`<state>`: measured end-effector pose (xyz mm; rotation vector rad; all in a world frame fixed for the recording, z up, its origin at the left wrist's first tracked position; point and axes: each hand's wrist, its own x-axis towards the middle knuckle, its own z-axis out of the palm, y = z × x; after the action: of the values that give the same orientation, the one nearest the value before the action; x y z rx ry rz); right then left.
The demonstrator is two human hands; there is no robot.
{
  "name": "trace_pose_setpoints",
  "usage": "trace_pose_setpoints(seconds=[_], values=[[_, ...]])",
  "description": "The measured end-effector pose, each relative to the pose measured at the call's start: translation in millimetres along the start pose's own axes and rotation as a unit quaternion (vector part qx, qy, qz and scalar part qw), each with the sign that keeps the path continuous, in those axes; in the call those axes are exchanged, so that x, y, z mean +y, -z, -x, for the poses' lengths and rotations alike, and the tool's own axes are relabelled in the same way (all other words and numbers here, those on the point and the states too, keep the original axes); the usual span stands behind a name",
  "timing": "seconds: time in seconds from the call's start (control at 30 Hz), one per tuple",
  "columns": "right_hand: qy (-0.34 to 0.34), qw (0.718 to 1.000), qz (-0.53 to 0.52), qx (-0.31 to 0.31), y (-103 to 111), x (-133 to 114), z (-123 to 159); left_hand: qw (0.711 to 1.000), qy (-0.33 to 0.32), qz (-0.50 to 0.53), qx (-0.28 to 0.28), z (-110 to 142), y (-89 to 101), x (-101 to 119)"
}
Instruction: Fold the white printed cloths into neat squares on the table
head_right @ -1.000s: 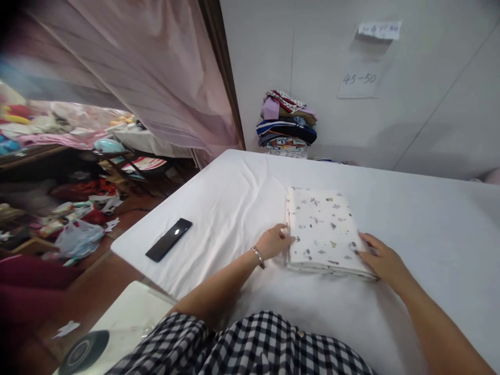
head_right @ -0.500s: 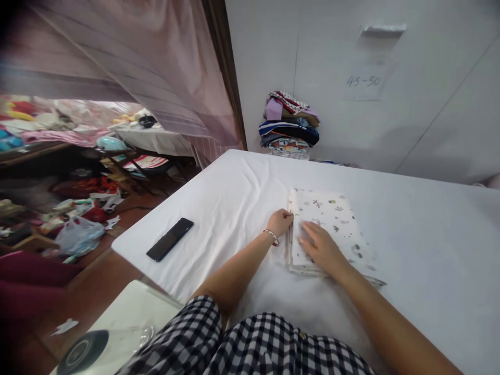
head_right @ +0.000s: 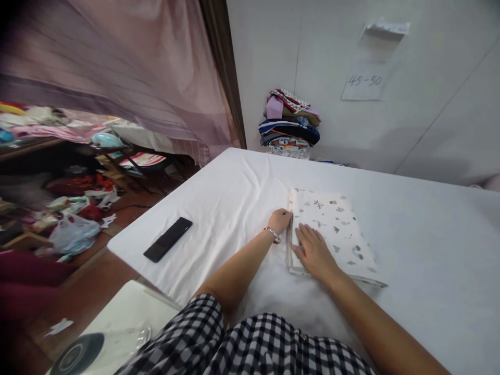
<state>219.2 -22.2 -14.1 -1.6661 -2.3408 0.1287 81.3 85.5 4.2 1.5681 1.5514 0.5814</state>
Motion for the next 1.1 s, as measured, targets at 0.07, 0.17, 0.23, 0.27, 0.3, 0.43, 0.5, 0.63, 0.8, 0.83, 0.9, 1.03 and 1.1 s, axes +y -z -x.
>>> trace_pose_setpoints(seconds=[0.07, 0.17, 0.23, 0.27, 0.3, 0.43, 0.5, 0.63, 0.8, 0.83, 0.9, 1.03, 1.1], values=[[-0.002, 1.000, 0.002, -0.004, -0.1, -0.2, -0.3, 1.000, -0.005, 0.007, -0.004, -2.8, -1.2, 1.0], [0.008, 1.000, 0.003, 0.003, -0.3, -0.8, 0.1, 1.000, -0.016, 0.023, 0.003, -4.7, -4.5, 2.4], [0.016, 1.000, 0.002, 0.008, 0.1, -1.7, 1.0, 1.000, -0.011, 0.026, 0.012, -4.8, -6.4, 2.6], [0.018, 1.000, 0.001, 0.008, 0.5, -2.3, 1.5, 1.000, -0.008, 0.024, 0.015, -4.8, -7.0, 2.4], [0.019, 1.000, 0.001, 0.006, 0.9, -2.7, 2.1, 1.000, -0.004, 0.020, 0.017, -4.8, -7.3, 2.2], [0.026, 1.000, 0.004, -0.005, 1.8, -3.6, 3.4, 1.000, 0.002, -0.001, 0.018, -8.0, -6.0, 2.3], [0.032, 0.999, 0.005, -0.005, 1.7, -3.7, 3.2, 1.000, 0.004, -0.005, 0.018, -13.0, -4.9, 5.3], [0.033, 0.999, 0.008, -0.004, 2.4, -5.7, 2.6, 1.000, 0.001, -0.007, 0.018, -29.5, -4.1, 16.8], [0.038, 0.999, 0.012, 0.000, 4.6, -9.0, 4.1, 0.999, 0.019, -0.017, 0.041, -46.1, -7.4, 24.8], [0.043, 0.999, 0.011, 0.004, 4.6, -9.1, 4.6, 0.999, 0.021, -0.019, 0.046, -47.3, -8.2, 24.2], [0.052, 0.998, 0.009, 0.015, 3.9, -9.0, 5.5, 0.998, 0.021, -0.021, 0.052, -48.2, -9.2, 22.0], [0.063, 0.997, 0.008, 0.035, 1.2, -9.2, 6.0, 0.998, 0.024, -0.024, 0.044, -50.8, -7.8, 19.8], [0.067, 0.997, 0.015, 0.041, 0.3, -10.1, 5.7, 0.998, 0.029, -0.025, 0.042, -55.0, -6.2, 22.0]])
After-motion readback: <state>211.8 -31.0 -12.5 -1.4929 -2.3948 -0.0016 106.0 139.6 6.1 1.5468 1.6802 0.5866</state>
